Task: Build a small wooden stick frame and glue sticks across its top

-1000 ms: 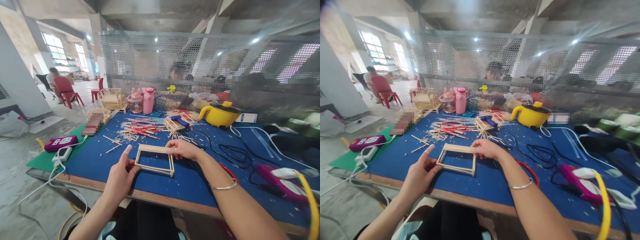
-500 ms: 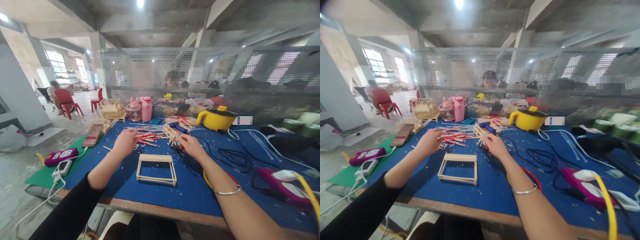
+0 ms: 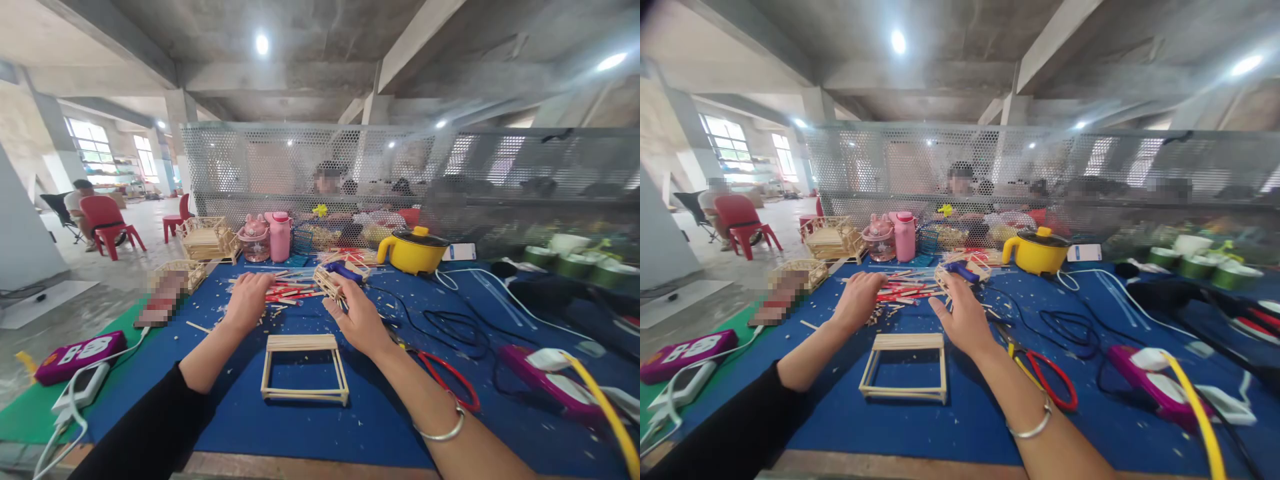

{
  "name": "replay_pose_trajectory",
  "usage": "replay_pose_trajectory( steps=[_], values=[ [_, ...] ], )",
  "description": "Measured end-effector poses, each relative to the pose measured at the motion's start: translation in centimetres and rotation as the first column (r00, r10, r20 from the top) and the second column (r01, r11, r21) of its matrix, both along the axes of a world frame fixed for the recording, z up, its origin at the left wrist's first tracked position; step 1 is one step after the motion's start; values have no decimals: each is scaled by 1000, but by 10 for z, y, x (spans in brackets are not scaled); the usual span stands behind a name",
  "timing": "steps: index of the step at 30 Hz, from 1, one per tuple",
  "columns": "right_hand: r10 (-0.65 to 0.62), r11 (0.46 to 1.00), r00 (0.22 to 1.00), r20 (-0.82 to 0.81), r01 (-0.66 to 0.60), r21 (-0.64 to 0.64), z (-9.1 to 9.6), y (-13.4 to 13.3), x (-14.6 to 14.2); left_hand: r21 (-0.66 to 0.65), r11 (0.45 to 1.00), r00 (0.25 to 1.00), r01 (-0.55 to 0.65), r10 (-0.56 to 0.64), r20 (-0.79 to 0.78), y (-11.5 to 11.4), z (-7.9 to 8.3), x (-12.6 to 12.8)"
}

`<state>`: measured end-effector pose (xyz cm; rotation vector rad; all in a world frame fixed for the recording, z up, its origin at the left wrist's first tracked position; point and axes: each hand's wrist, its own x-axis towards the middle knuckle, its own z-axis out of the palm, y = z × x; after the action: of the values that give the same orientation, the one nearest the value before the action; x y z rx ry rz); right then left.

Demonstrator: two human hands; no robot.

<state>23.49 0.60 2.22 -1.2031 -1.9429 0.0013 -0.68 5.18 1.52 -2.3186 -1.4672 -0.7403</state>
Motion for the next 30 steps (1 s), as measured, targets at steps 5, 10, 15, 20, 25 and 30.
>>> replay_pose_trajectory(
  steps=[5, 10, 15, 20, 25, 30],
  values=[
    [56, 995, 987, 150, -68, 72, 7, -11, -13, 244, 957, 987, 158, -155, -31, -32, 14, 22],
    [95, 972, 960, 263, -147, 183, 15, -29, -30, 438, 864, 965, 250, -261, -37, -51, 17, 38],
    [136, 941, 973, 186, -186, 283, 18, -37, -37, 345, 854, 757, 389, -510, 408, -55, 27, 36],
    [110, 930, 994, 17, -109, 352, 11, -28, -29, 311, 815, 156, 489, -432, 888, -53, 55, 11],
    [141, 924, 964, 225, -210, 320, 8, -26, -35, 369, 568, -485, 735, 61, 872, -64, 66, 0],
    [174, 971, 956, 235, -206, 121, 4, -25, -41, 450, 584, -655, 675, 194, 731, -63, 61, 1]
  ],
)
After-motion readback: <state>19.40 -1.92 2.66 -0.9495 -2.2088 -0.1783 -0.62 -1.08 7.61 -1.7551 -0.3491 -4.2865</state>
